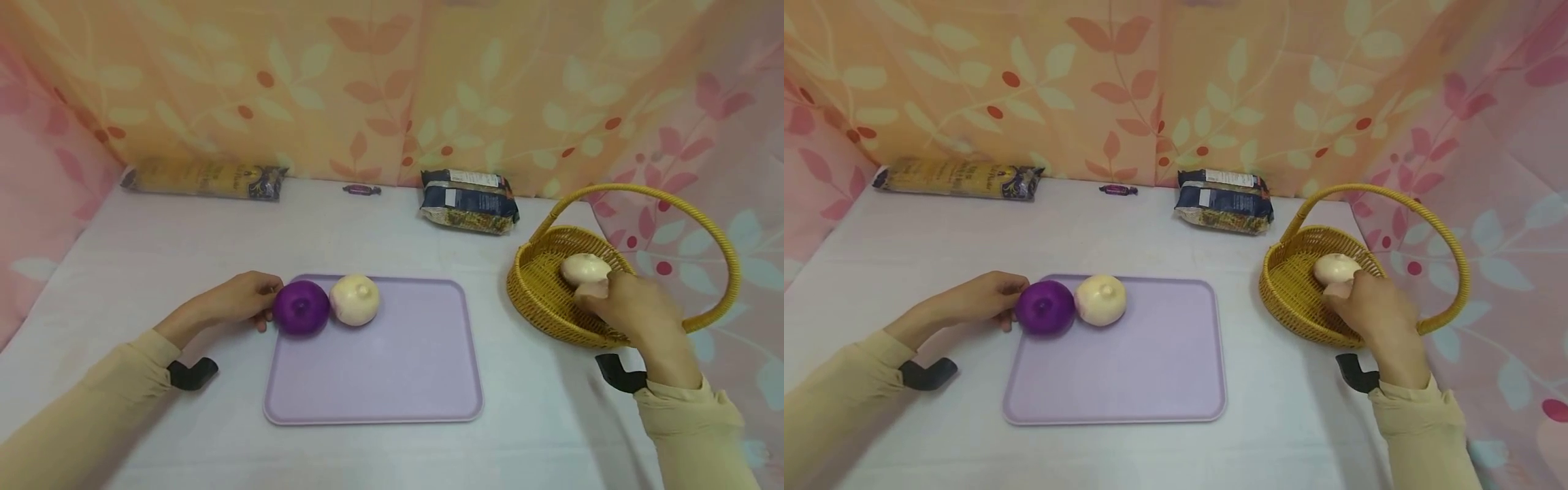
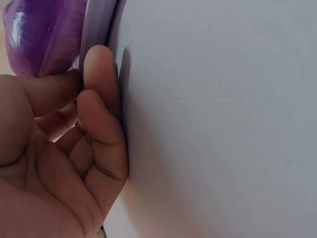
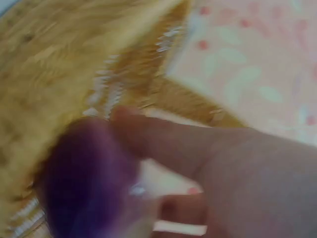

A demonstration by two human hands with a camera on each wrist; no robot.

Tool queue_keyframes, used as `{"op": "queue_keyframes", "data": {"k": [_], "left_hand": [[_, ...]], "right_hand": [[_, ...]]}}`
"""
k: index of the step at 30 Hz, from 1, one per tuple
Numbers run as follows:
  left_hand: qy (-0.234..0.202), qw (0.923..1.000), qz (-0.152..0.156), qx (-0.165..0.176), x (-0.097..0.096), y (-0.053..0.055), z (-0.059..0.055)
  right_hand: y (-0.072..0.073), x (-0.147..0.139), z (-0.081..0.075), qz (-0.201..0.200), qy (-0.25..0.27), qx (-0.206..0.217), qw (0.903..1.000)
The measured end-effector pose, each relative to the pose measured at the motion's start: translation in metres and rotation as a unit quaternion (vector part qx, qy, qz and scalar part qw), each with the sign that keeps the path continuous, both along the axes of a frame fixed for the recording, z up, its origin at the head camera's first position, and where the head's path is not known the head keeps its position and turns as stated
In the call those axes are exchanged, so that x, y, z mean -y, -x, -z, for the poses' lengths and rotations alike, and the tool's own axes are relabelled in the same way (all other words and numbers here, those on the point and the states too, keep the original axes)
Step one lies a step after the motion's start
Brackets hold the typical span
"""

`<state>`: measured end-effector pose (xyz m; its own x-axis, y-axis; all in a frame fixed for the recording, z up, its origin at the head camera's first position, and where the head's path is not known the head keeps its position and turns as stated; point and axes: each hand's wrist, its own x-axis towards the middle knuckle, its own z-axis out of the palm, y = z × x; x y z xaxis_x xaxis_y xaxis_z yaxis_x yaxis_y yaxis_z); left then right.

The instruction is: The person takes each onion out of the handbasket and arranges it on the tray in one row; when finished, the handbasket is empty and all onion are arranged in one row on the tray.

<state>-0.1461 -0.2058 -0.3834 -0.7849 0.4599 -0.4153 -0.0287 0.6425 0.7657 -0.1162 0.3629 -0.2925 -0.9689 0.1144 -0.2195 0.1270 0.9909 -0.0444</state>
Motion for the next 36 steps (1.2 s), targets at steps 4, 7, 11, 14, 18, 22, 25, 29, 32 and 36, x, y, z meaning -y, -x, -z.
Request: {"op": "queue_keyframes", "data": {"k": [4, 7, 11, 14, 18, 22, 25, 29, 32, 36], "left_hand": [[0.003, 1.0000, 0.002, 0.003, 0.000, 0.001, 0.000], [0.001, 1.0000, 0.002, 0.004, 0.000, 0.002, 0.001], [-0.007, 0.9999, 0.001, 0.007, 0.001, 0.000, 0.002], [-0.020, 0.9997, -0.002, 0.014, 0.001, -0.002, 0.004], [-0.032, 0.9993, 0.001, 0.021, 0.001, -0.002, 0.004], [-0.028, 0.9994, 0.011, 0.019, 0.000, 0.001, 0.000], [-0.031, 0.9992, 0.015, 0.018, 0.001, 0.003, -0.001], [-0.035, 0.9990, 0.015, 0.025, 0.002, 0.004, -0.002], [-0.030, 0.9991, 0.018, 0.022, 0.003, 0.004, -0.003], [-0.012, 0.9996, 0.026, -0.003, 0.005, 0.004, -0.001]], "right_hand": [[-0.007, 0.033, -0.015, -0.038, 0.035, -0.070, 0.9962], [-0.008, 0.070, -0.020, -0.083, 0.079, -0.110, 0.9873], [0.001, 0.120, -0.006, -0.171, 0.123, -0.132, 0.9687], [0.013, 0.150, 0.014, -0.237, 0.127, -0.135, 0.9538], [0.019, 0.179, 0.039, -0.297, 0.135, -0.128, 0.9366], [0.017, 0.193, 0.054, -0.323, 0.154, -0.128, 0.9249], [0.016, 0.198, 0.060, -0.335, 0.166, -0.128, 0.9186], [0.017, 0.204, 0.064, -0.346, 0.190, -0.122, 0.9108], [0.017, 0.210, 0.065, -0.351, 0.204, -0.114, 0.9067], [0.015, 0.218, 0.065, -0.361, 0.213, -0.107, 0.9018]]}}
